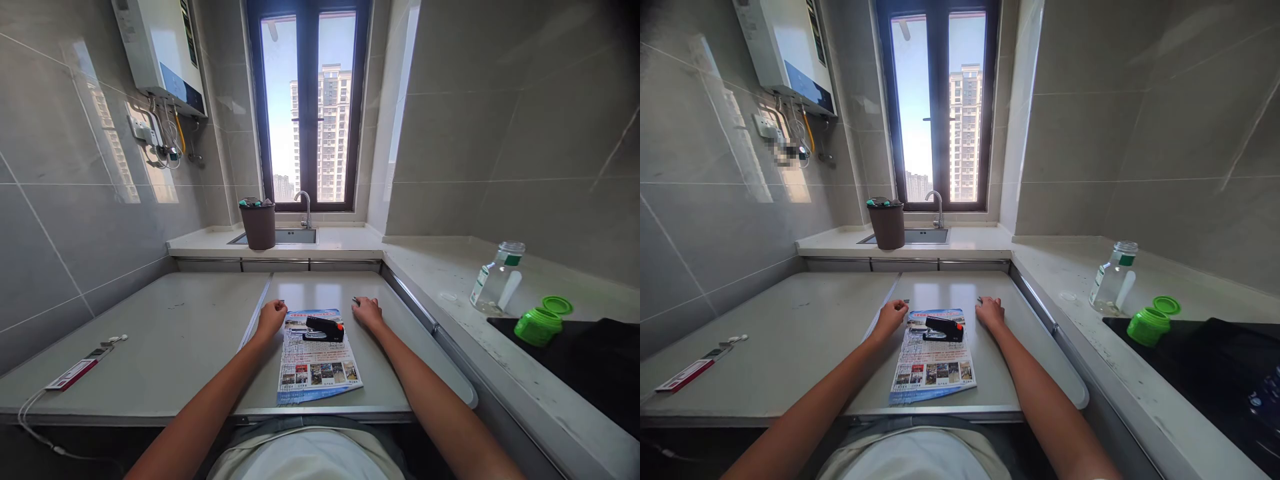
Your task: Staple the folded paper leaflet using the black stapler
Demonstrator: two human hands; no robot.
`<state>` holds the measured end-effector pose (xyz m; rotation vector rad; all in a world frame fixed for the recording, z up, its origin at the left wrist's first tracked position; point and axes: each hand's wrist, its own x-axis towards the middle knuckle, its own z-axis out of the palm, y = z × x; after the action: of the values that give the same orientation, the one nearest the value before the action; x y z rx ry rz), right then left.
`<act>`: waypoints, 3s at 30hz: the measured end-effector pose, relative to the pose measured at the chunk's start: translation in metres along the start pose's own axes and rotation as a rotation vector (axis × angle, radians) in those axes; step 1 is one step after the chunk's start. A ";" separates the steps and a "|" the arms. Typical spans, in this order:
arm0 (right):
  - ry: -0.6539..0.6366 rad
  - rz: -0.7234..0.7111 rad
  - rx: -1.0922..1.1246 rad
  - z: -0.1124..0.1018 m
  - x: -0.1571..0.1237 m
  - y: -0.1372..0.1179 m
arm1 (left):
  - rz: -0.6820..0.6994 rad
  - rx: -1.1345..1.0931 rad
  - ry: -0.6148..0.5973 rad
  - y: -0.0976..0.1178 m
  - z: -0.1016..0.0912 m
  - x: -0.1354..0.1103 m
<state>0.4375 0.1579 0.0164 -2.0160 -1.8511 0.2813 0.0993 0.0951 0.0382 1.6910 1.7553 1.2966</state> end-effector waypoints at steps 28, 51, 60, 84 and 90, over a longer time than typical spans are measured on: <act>0.006 -0.009 -0.049 -0.009 -0.006 -0.003 | 0.245 0.671 -0.163 -0.038 0.008 0.050; 0.029 -0.656 0.528 -0.020 -0.031 -0.039 | 0.260 -0.061 -0.171 0.019 0.011 -0.003; -0.326 -0.961 0.547 -0.021 -0.052 -0.050 | 0.297 -0.187 -0.162 0.021 0.007 -0.016; -0.167 -1.058 0.218 -0.009 -0.069 -0.063 | 0.231 -0.285 -0.397 0.022 0.007 -0.025; -0.128 -1.036 0.225 -0.015 -0.067 -0.061 | 0.284 -0.172 -0.380 0.025 0.007 -0.027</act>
<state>0.3803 0.0931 0.0474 -0.7232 -2.5113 0.2864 0.1246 0.0684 0.0457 1.9795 1.1891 1.1037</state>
